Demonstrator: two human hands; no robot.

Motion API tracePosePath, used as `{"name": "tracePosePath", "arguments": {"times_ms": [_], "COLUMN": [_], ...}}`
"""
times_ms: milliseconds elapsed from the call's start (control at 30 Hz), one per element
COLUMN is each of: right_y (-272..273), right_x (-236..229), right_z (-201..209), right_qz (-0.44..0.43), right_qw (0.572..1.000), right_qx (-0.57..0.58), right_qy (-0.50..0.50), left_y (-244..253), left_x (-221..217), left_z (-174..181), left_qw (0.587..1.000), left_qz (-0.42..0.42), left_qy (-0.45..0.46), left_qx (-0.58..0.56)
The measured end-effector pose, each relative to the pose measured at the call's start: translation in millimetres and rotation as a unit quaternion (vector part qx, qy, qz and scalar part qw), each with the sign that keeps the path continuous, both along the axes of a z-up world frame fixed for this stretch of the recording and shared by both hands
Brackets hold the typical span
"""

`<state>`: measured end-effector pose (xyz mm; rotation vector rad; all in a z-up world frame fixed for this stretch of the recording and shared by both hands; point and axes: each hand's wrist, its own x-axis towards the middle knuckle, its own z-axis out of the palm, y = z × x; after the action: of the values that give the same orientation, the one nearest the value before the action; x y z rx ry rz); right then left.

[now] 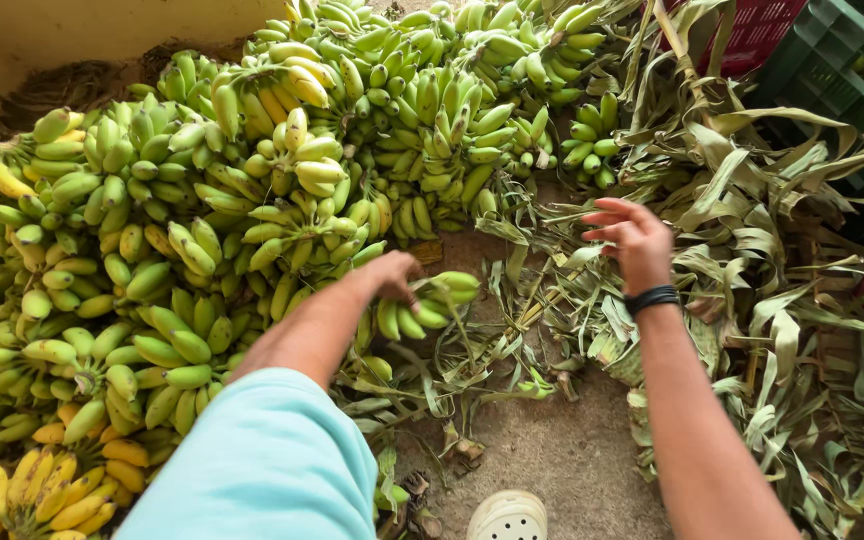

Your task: The person picks bunches of green bananas from a large pile on the floor, removes them from dried leaves, and places them into an orange basin. The person then transfers the bananas from the basin into red and green plastic crates.

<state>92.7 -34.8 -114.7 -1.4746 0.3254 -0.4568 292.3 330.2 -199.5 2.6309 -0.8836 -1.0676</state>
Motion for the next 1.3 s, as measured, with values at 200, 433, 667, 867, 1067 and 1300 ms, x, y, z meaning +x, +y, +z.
{"name": "tracePosePath", "arguments": {"times_ms": [200, 433, 667, 867, 1067, 1300], "right_y": [58.6, 44.6, 108.3, 161.4, 137.4, 107.7], "right_x": [7.5, -47.7, -37.0, -38.6, -35.8, -29.7], "right_z": [-11.8, 11.8, -3.8, -35.9, -34.4, -0.9], "right_qz": [0.031, 0.243, 0.426, 0.249, 0.183, 0.154], "right_qw": [0.992, 0.866, 0.789, 0.834, 0.872, 0.893], "right_qx": [0.029, 0.436, 0.444, 0.475, 0.430, 0.410], "right_qy": [0.118, 0.010, 0.005, 0.130, 0.145, 0.103], "left_y": [-88.5, -158.5, -95.5, 28.7, 42.6, 75.5], "left_x": [-23.6, -29.6, 40.6, 7.8, -82.6, -63.5], "left_z": [73.3, 165.1, 95.2, 52.7, 69.5, 44.7], "left_qw": [0.943, 0.925, 0.927, 0.944, 0.769, 0.883], "left_qz": [-0.067, -0.056, 0.099, -0.144, -0.471, -0.355], "left_qy": [0.168, 0.179, -0.031, -0.288, -0.390, -0.259], "left_qx": [-0.279, -0.329, -0.360, -0.070, 0.188, 0.164]}}
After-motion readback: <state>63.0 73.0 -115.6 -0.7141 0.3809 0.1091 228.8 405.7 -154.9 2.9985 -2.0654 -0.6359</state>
